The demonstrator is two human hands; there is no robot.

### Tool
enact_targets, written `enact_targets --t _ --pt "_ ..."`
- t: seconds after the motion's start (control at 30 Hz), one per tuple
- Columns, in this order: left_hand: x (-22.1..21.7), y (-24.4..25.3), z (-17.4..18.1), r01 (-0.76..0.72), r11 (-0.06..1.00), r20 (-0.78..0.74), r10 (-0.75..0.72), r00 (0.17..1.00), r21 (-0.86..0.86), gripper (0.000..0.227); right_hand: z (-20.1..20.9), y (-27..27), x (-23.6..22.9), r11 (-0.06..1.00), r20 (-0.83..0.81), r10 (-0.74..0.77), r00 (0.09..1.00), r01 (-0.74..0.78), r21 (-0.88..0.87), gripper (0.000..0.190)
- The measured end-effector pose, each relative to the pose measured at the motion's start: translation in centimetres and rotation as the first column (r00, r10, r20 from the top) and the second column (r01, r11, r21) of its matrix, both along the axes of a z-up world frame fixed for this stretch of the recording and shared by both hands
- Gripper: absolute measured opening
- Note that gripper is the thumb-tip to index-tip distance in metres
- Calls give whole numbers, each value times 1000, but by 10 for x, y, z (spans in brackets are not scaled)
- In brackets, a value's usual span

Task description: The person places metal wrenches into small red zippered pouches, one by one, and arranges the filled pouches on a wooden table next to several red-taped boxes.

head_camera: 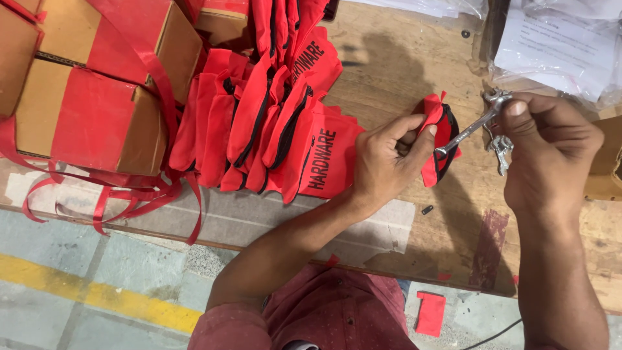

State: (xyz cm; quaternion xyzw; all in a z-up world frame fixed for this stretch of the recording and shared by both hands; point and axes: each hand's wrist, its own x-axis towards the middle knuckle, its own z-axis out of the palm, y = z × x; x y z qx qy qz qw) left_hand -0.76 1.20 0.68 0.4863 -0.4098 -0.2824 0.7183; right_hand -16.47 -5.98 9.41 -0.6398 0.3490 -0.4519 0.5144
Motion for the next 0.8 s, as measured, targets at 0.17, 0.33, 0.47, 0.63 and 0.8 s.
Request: enact_targets --t 0.17,0.33,0.47,0.63,0.8 --pt "0 1 2 14 1000 -13 -14 1000 13 12 -2 -2 -11 999 17 -32 999 33 -7 6" --pt "1 1 2 15 1000 -5 -15 1000 20 13 -8 -6 -25 998 100 -45 994 41 46 6" --pt "2 1 3 3 999 18 -4 1000 39 13 -7 -4 -27 997 137 -46 989 37 72 5" --pt "2 1 2 11 999 4 -11 1000 52 12 -1 -2 -22 993 161 -65 985 47 110 5" --pt "2 1 5 5 999 5 -5 1000 42 12 -24 -15 -33 875 571 185 800 -398 274 4"
